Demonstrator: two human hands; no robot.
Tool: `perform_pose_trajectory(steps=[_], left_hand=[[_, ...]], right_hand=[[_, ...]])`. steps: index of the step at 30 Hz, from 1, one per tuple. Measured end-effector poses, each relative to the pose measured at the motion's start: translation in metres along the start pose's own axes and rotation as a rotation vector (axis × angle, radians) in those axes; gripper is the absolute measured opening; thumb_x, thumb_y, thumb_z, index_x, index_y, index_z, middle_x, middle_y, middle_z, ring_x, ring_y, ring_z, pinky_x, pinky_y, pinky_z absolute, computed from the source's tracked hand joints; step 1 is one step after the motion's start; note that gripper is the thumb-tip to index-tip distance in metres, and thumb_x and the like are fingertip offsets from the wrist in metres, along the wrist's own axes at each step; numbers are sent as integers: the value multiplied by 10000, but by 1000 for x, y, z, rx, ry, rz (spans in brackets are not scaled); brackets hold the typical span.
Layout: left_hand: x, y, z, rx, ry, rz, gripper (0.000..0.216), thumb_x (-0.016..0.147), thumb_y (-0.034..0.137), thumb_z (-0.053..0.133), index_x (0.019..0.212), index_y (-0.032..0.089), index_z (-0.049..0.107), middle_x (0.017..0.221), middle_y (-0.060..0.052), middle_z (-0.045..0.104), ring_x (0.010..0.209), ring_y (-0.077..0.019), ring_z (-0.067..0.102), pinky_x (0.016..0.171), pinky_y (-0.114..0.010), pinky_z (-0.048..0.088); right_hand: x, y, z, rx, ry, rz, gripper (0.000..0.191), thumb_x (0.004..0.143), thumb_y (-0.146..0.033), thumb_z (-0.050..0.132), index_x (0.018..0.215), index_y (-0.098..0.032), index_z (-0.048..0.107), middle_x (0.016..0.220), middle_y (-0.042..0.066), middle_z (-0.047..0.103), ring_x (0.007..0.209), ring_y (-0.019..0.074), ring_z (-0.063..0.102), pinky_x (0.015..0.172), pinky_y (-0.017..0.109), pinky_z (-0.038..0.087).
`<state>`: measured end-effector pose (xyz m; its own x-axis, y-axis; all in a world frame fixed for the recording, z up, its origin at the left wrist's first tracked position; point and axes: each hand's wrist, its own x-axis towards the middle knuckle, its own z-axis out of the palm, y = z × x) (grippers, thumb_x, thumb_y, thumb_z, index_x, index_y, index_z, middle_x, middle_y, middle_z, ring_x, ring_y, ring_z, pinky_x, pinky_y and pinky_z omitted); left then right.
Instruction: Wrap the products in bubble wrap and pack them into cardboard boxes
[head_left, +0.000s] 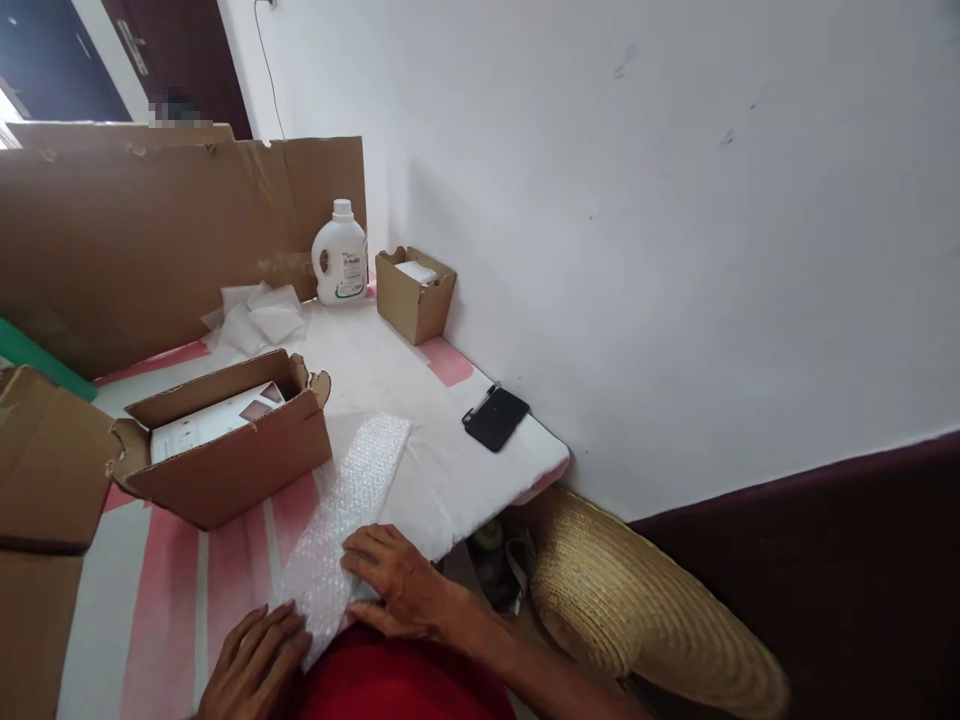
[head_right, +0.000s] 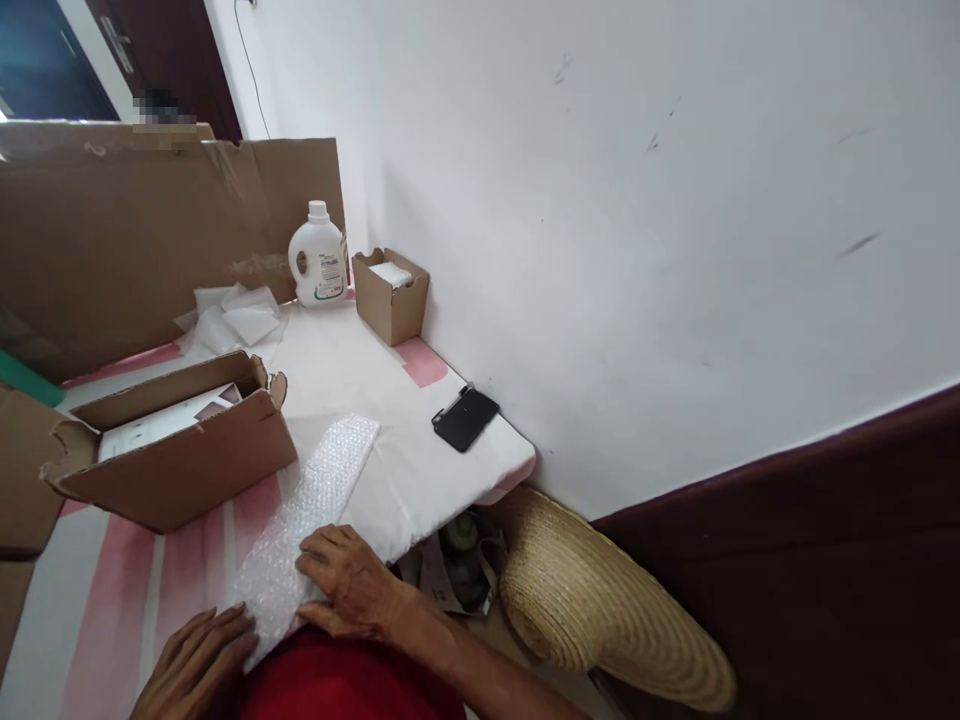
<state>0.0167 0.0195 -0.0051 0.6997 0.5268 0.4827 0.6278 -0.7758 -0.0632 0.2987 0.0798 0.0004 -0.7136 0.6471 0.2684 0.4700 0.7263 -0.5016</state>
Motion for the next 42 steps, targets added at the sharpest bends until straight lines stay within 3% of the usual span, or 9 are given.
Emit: perform_pose_trajectory(steps=[6,10,13,18,24,32,35,38,42], left_hand=[[88,-3,-36,-129,57,-12,296,988,138,405,1162,204,636,930,-31,725,875,-148,659,951,-317,478],[162,-11,-38,-150,58,65,274,975,91,439,1144,183,634,896,-26,702,818,-149,628,902,-338,477],[192,-17,-30,-128,125,19,268,952,95,530,1189,179,622,1008,-48,710,956,-171,642,997,-387,447],[169,-7,-14,-188,277,-181,351,888,52,630,1216,179,616,1042,-73,698,1027,-185,636,947,-348,470],[116,10,18,-163,121,-154,339,927,106,543,1243,197,627,1169,-97,705,1119,-202,637,966,-343,480],[91,9,48,-33,-3,-131,366,920,145,533,1270,198,625,1217,-91,709,1169,-240,628,1044,-412,418],[89,11,50,-35,1,-142,362,922,135,530,1264,196,633,1230,-101,701,1179,-244,622,1044,-411,415],[87,9,51,-33,1,-115,355,927,124,515,1254,181,641,1228,-110,698,1181,-248,614,1040,-409,413],[84,1,54,-54,54,-55,326,951,126,451,1195,168,663,1207,-124,706,1181,-240,606,1021,-393,427]], right_hand=[[-12,-4,18,191,190,59,165,1005,-316,529,1058,-211,645,1067,85,702,1047,222,613,944,360,474],[-14,-16,22,493,387,397,235,1009,-366,509,869,-231,641,794,11,647,754,183,569,734,308,483],[-9,-19,16,702,501,611,261,983,-421,546,836,-223,631,735,-22,601,694,160,532,654,272,439],[0,-14,9,852,589,710,254,951,-435,575,839,-214,628,709,-21,585,655,154,548,609,261,446],[4,-7,9,1012,605,766,236,889,-425,638,842,-216,540,727,-26,581,605,141,591,552,253,506],[1,9,19,1040,574,825,287,843,-360,657,1042,-227,498,798,-32,586,567,138,640,521,269,556],[-6,0,10,712,629,839,349,895,-315,611,1211,-231,490,954,43,653,697,196,695,666,377,614],[-8,-14,-5,163,666,704,412,958,-282,566,1360,-224,500,1191,158,656,1045,306,665,939,524,552],[5,-5,-12,-38,308,252,495,991,-388,575,1442,-200,495,1408,154,596,1355,298,504,1148,495,412]])
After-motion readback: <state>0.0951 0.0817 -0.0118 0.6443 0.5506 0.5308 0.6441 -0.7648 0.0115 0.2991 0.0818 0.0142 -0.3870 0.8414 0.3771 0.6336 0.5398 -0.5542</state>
